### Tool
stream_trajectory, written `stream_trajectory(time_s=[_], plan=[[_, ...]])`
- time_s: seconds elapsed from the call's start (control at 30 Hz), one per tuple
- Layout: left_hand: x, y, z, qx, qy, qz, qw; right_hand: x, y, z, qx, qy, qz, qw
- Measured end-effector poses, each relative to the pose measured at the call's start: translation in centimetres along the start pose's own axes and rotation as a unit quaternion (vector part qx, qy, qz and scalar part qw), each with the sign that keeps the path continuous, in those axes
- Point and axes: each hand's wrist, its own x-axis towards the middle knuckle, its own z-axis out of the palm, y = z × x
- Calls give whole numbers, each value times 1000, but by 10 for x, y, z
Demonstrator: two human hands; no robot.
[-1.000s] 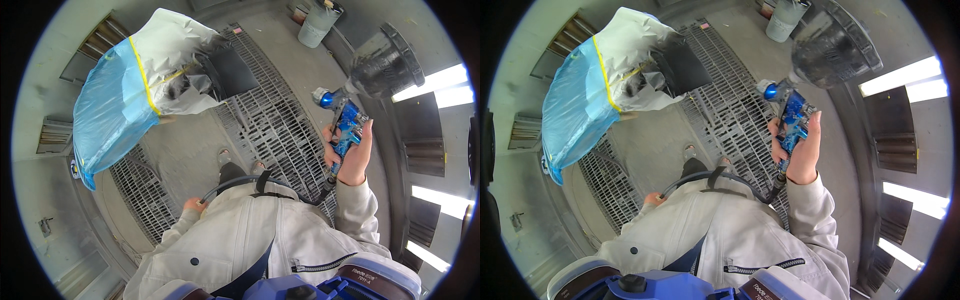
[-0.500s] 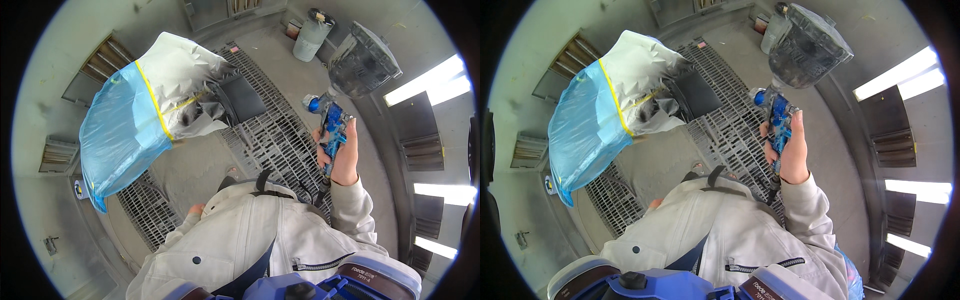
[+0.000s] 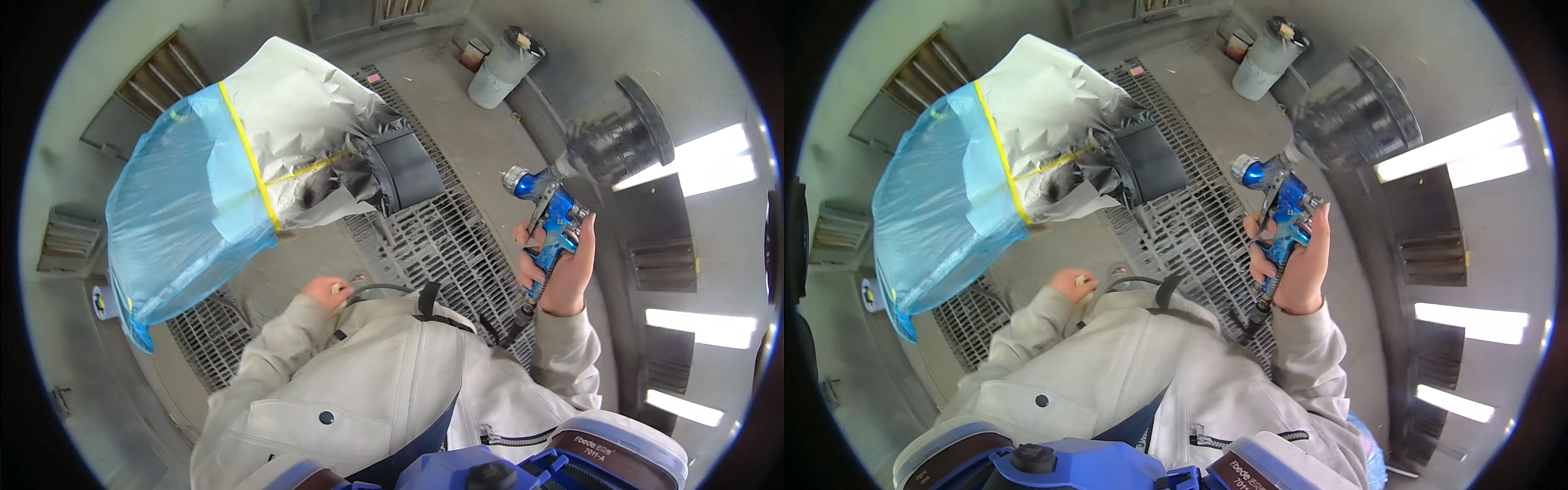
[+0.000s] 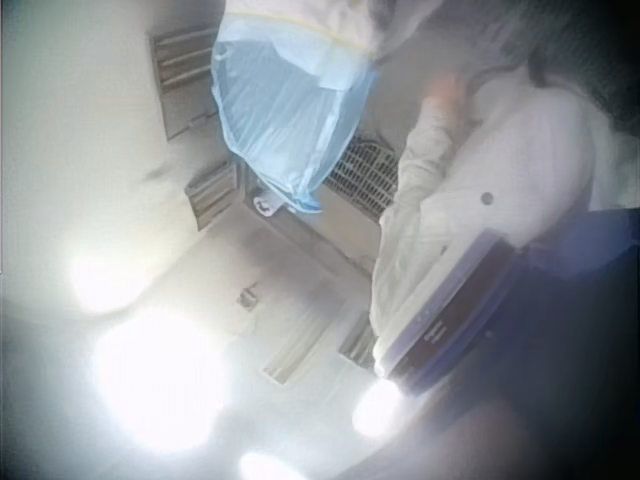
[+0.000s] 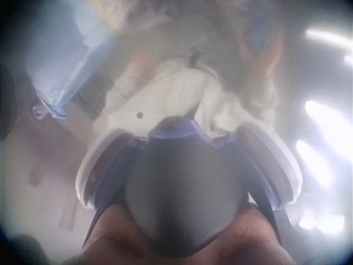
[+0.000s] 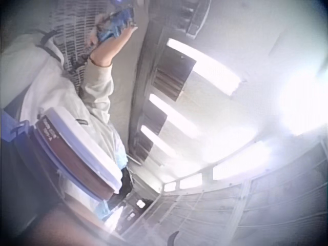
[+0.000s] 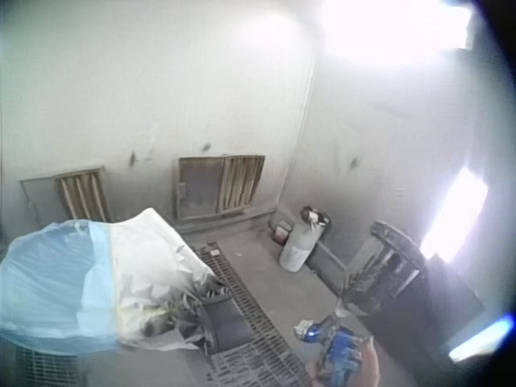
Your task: The person spray paints a black car part with a blue spray gun while holding a yellow sponge in the other hand. They repeatedly wipe the surface with the sponge between short spray passes, moving around the part to cover different areas.
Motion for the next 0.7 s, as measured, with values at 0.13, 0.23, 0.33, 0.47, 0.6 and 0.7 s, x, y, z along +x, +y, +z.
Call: stream_trajectory(time_s=[0.13, 0.23, 0.33, 0.47, 0.6, 0.7], plan=[[10, 139, -17, -128, -61, 264, 954, 5, 7, 16, -29, 21, -29, 999], [10, 220, 1, -276, -183, 234, 914, 5, 9, 29, -20, 14, 11, 1000], [6, 257, 22, -436, -282, 227, 824, 5, 12, 41, -35, 5, 21, 999], [14, 260, 31, -437, -304, 206, 821, 7, 20, 54, -34, 8, 29, 999], [24, 251, 27, -450, -318, 223, 804, 11, 30, 61, -30, 11, 34, 999], [29, 244, 20, -418, -324, 247, 812, 13, 36, 64, -24, 24, 46, 998]])
